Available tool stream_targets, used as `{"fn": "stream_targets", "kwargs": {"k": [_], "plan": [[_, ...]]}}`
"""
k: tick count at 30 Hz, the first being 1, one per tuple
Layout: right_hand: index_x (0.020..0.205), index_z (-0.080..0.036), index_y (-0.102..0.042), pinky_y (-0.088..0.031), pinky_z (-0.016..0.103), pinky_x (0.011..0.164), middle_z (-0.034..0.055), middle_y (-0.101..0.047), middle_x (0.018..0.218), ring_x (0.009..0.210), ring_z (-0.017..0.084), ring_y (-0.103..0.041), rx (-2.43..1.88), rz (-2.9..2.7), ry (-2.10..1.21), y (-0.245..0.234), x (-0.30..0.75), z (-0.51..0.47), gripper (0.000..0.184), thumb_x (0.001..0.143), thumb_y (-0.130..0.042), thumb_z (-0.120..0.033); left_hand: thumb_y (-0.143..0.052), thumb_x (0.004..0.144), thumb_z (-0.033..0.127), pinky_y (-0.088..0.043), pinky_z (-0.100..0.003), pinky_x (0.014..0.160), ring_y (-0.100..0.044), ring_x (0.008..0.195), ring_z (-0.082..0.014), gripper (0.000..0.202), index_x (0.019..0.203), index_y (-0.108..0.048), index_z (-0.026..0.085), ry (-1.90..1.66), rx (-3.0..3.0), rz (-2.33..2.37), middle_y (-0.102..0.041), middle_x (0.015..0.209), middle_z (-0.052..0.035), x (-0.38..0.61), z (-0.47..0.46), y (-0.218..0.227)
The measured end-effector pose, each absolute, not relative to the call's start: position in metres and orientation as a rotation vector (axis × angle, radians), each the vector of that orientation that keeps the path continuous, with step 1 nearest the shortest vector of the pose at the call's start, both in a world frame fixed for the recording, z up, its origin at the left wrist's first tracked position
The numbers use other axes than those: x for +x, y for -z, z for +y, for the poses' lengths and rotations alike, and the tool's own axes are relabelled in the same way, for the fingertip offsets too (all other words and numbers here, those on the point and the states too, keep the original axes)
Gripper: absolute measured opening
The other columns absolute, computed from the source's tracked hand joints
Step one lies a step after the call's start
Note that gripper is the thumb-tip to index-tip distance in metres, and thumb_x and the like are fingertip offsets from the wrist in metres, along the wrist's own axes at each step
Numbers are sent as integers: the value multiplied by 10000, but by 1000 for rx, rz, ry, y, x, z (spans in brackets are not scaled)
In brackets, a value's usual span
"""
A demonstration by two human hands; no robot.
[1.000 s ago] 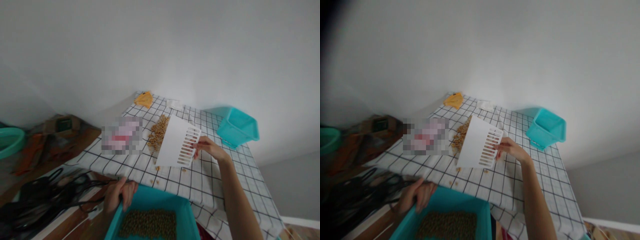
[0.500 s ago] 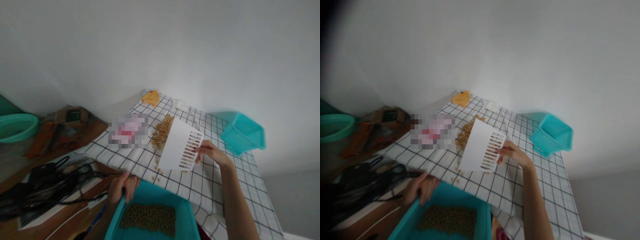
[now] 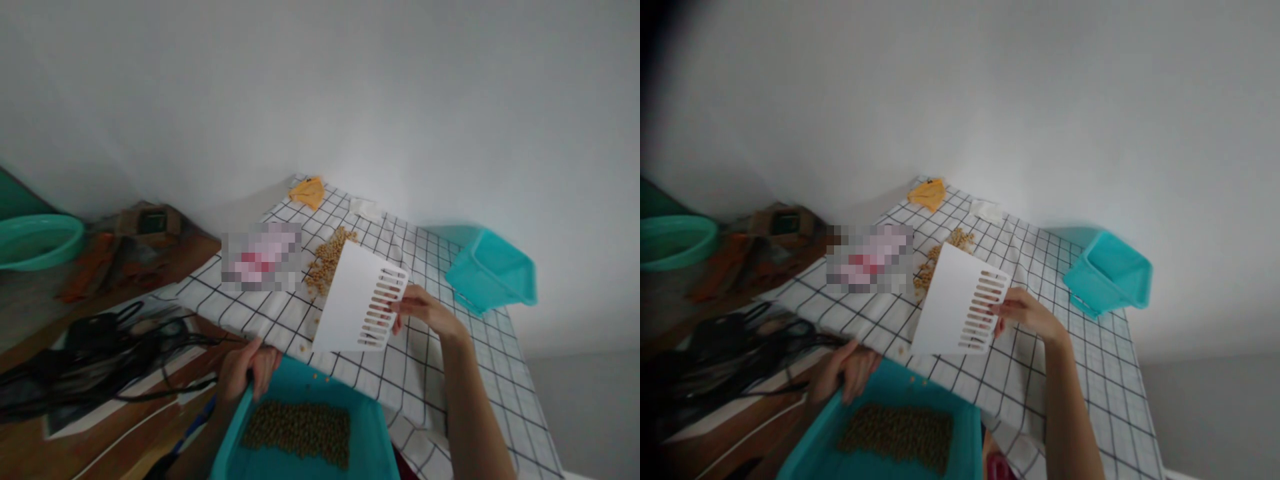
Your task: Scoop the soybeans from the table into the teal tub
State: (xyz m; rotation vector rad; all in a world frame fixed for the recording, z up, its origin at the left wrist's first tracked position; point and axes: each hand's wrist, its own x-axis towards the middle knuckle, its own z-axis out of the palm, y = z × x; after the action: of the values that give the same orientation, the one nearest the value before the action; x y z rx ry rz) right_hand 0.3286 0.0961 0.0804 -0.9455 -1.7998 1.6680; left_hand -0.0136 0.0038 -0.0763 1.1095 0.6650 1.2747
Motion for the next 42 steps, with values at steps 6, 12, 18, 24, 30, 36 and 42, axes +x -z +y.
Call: {"fn": "stream_targets", "kwargs": {"k": [6, 12, 18, 24, 30, 36, 42], "plan": [[786, -161, -777, -587, 189, 539, 18, -749, 668, 529, 122, -704, -982, -1750, -1551, -85, 330, 97, 206, 921, -729, -310, -310, 1070, 442, -395, -405, 641, -454, 336, -137, 793, 335, -511, 222, -1283, 1071, 619, -490, 290, -8, -14, 1, 76], [928, -160, -800, -606, 200, 544, 43, -790, 808, 558, 122, -717, -963, -1819, -1673, -81, 332, 98, 162, 913, -736, -308, -318, 1071, 410, -391, -401, 645, -451, 347, -133, 770, 349, -507, 219, -1315, 1046, 617, -492, 298, -1, -11, -1, 74], [937, -168, -802, -609, 199, 556, 41, -792, 823, 589, 123, -726, -954, -1807, -1713, -82, 332, 97, 148, 911, -736, -298, -336, 1073, 409, -388, -393, 652, -463, 354, -122, 775, 342, -497, 206, -1313, 1025, 637, -494, 302, 5, -10, 0, 72], [824, -154, -789, -582, 219, 541, 37, -761, 709, 541, 135, -691, -1089, -1755, -1525, -80, 340, 102, 201, 882, -752, -343, -347, 1065, 397, -385, -404, 655, -439, 350, -134, 765, 341, -514, 214, -1316, 983, 679, -506, 303, -4, -9, -4, 66], [760, -149, -770, -567, 243, 545, 43, -733, 643, 540, 149, -679, -1083, -1736, -1422, -82, 339, 101, 271, 890, -732, -383, -363, 1061, 410, -392, -409, 675, -430, 347, -138, 768, 334, -528, 223, -1320, 948, 722, -494, 296, -7, -8, -6, 62], [807, -147, -757, -567, 219, 531, 33, -745, 698, 540, 134, -688, -1049, -1792, -1556, -81, 322, 99, 237, 908, -722, -359, -405, 1043, 459, -400, -413, 667, -445, 349, -139, 768, 326, -536, 217, -1294, 977, 715, -496, 292, -18, -11, -3, 63], [836, -156, -756, -583, 211, 557, 23, -740, 705, 562, 123, -692, -963, -1835, -1654, -79, 308, 95, 239, 932, -700, -368, -376, 1054, 452, -393, -394, 666, -417, 354, -124, 776, 327, -500, 209, -1319, 961, 729, -470, 285, -5, -8, -5, 63]]}}
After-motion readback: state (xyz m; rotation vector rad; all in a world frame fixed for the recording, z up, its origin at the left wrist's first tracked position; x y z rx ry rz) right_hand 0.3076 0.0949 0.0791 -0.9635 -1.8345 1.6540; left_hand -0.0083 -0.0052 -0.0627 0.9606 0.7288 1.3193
